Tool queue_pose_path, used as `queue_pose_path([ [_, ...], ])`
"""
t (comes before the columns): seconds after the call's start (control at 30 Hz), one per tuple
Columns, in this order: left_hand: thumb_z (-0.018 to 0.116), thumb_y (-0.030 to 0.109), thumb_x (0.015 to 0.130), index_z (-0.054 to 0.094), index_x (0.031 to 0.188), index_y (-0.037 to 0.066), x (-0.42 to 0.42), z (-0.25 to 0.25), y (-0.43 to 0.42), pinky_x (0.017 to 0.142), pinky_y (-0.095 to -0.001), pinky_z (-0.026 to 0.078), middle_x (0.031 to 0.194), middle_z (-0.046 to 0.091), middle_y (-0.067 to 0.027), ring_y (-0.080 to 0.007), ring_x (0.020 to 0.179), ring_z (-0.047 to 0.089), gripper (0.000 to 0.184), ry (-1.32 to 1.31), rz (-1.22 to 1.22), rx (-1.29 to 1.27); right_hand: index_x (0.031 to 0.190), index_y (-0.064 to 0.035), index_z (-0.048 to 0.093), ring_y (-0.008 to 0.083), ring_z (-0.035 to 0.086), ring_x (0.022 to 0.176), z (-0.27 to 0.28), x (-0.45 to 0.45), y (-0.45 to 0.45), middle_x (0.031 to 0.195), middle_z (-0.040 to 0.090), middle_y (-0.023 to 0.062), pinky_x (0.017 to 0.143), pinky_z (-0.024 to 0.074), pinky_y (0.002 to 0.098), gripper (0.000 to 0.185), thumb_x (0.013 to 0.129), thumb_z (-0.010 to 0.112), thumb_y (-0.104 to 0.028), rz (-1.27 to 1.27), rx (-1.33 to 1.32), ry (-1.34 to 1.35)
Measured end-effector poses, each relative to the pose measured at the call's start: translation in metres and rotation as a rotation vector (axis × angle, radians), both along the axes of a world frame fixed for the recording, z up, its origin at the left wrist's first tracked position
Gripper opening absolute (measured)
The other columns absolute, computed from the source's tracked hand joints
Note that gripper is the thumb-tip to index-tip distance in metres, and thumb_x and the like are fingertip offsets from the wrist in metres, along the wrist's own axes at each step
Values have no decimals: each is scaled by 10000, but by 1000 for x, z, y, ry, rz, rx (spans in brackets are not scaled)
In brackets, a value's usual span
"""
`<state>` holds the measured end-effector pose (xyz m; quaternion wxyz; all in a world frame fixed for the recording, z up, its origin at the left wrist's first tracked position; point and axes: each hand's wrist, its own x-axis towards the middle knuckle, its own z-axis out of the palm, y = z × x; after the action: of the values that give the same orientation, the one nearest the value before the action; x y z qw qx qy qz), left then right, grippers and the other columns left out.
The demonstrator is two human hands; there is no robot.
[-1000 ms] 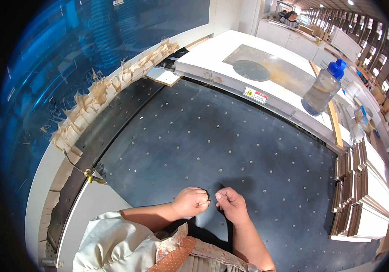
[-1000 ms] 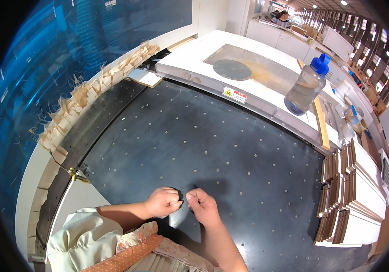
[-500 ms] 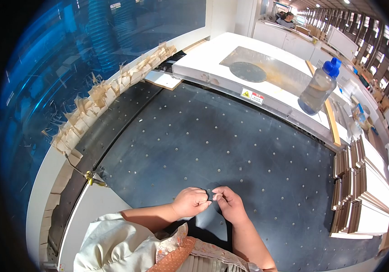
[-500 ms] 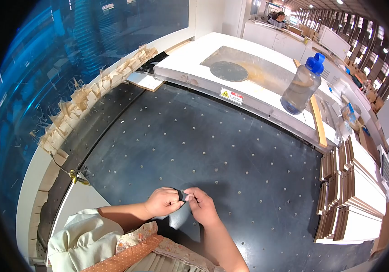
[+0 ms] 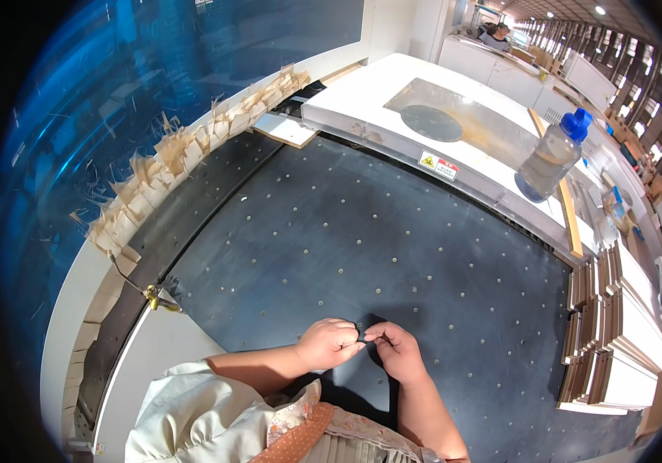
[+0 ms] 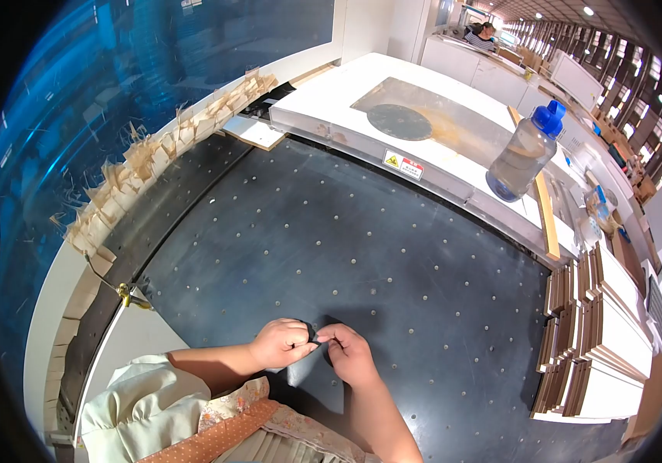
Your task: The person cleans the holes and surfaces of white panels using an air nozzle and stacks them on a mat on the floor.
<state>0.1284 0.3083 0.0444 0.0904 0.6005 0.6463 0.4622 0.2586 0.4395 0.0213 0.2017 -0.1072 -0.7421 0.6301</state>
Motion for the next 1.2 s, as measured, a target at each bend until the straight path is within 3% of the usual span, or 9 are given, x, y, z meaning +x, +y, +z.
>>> queue_pose_path([
  [0.13,636,151,763,439,596,49,-1,5,-2,554,-417,414,602,485,-95,-312,593,517,279,17,-15,-94,931,-9,608,176,588,811,7,0,-1,861,600,84,733,457,257,267,753,467,131,-13,45,-13],
  [0.57,633,165,766,425,582,42,-3,-1,-2,535,-430,394,597,475,-109,-323,584,501,303,9,-17,-114,922,-22,614,124,555,767,10,2,-2,859,589,51,694,446,235,212,780,521,105,-42,-42,-36],
  [0.67,645,153,782,410,581,42,-6,-7,-3,518,-391,386,581,446,-95,-287,555,481,328,-77,-31,-93,906,-23,616,116,552,765,9,5,1,853,591,49,694,442,228,213,776,519,114,-76,-58,7],
  [0.73,656,137,802,406,585,41,-14,-13,-3,502,-344,368,572,409,-78,-232,533,445,345,-370,-9,-34,896,-22,617,111,552,771,11,9,4,851,593,48,693,438,224,217,774,512,123,-121,-56,31],
  [0.83,651,115,810,460,624,45,-59,-3,1,531,-310,384,626,443,-68,-210,566,452,276,-252,158,70,871,-22,618,138,564,789,11,9,5,840,600,57,708,439,246,221,752,512,132,-198,-146,97],
  [0.97,619,145,813,576,783,41,-181,14,7,731,-394,442,812,576,-118,-295,813,556,117,185,393,92,852,-31,615,276,577,906,23,7,8,877,620,115,825,448,369,212,666,589,69,-366,398,63],
  [1.03,603,216,825,585,1002,30,-255,-2,3,923,-414,400,1085,574,-165,-328,1071,513,258,421,626,3,855,-33,613,283,578,917,20,6,11,885,621,116,836,446,380,222,654,596,60,-398,504,26],
  [1.1,584,303,836,478,1227,6,-319,-8,-1,1046,-421,307,1320,441,-188,-334,1272,365,503,480,865,-318,859,-32,612,292,578,928,19,5,11,889,620,121,845,445,379,231,650,592,63,-459,487,-13],
  [1.2,552,418,845,338,1348,-20,-388,-10,-1,1088,-453,233,1435,298,-193,-331,1361,213,700,284,982,-572,822,-25,609,303,578,911,19,2,8,874,613,125,843,445,380,181,657,588,48,-531,519,-56],
])
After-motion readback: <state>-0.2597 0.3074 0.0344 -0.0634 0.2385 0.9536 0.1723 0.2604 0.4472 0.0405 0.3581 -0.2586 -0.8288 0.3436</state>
